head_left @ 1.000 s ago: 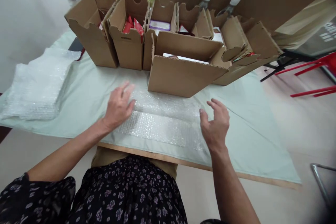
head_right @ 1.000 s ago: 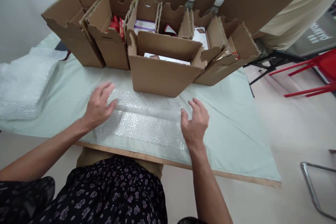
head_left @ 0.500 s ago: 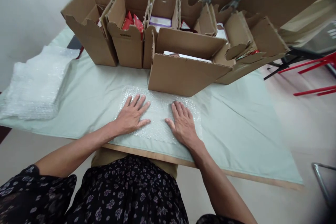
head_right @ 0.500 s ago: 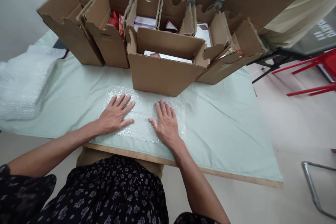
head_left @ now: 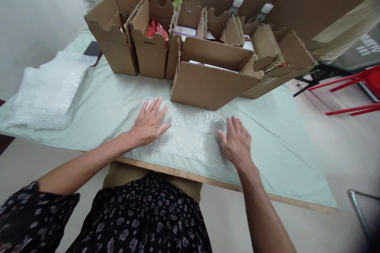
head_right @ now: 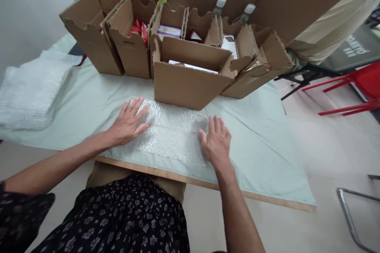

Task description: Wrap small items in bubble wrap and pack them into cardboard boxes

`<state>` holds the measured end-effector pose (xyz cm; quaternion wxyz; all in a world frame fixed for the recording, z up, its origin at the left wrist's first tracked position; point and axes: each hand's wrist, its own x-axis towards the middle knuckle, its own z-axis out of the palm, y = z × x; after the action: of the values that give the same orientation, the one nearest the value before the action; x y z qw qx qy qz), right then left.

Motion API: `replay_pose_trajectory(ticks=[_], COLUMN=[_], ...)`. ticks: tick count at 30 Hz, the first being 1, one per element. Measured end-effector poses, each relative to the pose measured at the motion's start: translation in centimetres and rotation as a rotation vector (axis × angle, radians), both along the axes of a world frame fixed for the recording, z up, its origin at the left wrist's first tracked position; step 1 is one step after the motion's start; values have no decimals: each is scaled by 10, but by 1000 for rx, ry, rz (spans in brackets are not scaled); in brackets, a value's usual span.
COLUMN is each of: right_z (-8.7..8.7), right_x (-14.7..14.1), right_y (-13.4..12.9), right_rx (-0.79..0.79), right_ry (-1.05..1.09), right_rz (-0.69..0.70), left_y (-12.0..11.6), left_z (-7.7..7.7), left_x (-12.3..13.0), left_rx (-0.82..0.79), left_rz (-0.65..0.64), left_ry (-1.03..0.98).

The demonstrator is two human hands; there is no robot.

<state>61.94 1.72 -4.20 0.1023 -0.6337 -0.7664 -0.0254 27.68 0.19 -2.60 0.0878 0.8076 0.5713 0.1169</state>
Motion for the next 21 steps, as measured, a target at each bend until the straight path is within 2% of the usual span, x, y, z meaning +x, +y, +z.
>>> replay_pose_trajectory(ticks=[3,5,8,13,17,21], right_z=[6,4,-2,-9,-12,-10], right_x=[-54,-84,-94,-47,-3,48], right_y=[3,2,-1,-9,-22,-49], right_rx=[-115,-171,-197,-182,-131,-44], right_ry=[-9,-6,-19,-55,-50,-2], right_rz=[189,300,337,193,80,7], left_y=[16,21,18,6,-3,-13], left_z=[-5,-12,-21,-22,-22,-22], left_x=[28,37,24,-16,-31,-45], left_rx=[-15,-48,-57,-75,-92,-80], left_rz=[-96,-158,-198,-104,-56,-38], left_ry=[-14,18,62,88,105,109])
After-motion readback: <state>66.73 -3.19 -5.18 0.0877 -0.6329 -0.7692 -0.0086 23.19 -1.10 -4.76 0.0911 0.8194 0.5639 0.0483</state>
